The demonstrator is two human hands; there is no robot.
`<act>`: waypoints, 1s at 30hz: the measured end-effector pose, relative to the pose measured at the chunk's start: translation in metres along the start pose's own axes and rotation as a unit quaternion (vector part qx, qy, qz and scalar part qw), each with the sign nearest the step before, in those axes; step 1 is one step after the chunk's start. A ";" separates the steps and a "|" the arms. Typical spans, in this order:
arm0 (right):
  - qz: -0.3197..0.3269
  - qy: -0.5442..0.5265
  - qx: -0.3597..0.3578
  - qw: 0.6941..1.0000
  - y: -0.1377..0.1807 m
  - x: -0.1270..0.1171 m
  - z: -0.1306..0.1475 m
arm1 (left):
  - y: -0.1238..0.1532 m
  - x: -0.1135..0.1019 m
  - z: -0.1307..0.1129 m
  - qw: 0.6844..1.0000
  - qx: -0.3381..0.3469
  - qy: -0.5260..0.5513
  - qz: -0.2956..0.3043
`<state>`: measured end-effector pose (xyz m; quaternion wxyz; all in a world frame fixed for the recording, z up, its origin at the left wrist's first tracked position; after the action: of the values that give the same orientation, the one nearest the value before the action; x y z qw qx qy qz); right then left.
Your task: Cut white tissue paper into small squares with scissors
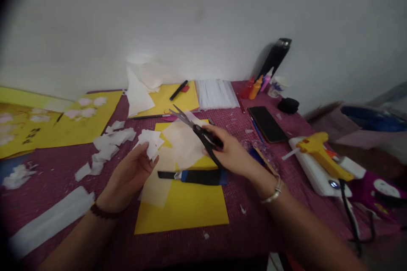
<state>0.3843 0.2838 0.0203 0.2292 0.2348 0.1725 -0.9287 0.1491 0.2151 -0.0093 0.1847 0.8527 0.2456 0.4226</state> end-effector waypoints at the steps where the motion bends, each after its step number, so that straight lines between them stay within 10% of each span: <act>1: 0.046 -0.081 0.005 0.996 0.007 0.002 0.010 | 0.000 -0.001 -0.001 1.000 -0.007 0.009 -0.017; 5: 0.211 -0.292 0.075 0.930 0.044 0.021 0.038 | -0.003 -0.001 -0.009 0.998 -0.004 0.039 -0.043; 11: 0.289 -0.374 0.141 0.870 0.057 0.052 0.031 | -0.002 -0.001 -0.017 0.998 0.016 0.033 -0.047; 30: 0.301 -0.448 0.166 0.825 0.056 0.070 0.015 | 0.006 0.006 -0.015 0.992 0.081 -0.034 0.087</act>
<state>0.3530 0.2064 -0.0153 0.5068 -0.1327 -0.1847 -0.8315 0.1420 0.2157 0.0062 0.0859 0.8967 0.1976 0.3866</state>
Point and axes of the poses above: each hand's wrist, its own y-axis away from the middle knuckle, its own x-axis out of the palm, z = x × y, the point moved 5 cm from there along -y, towards the middle knuckle, and after that the axes turned 2 degrees about -z, right-handed, at the moved point
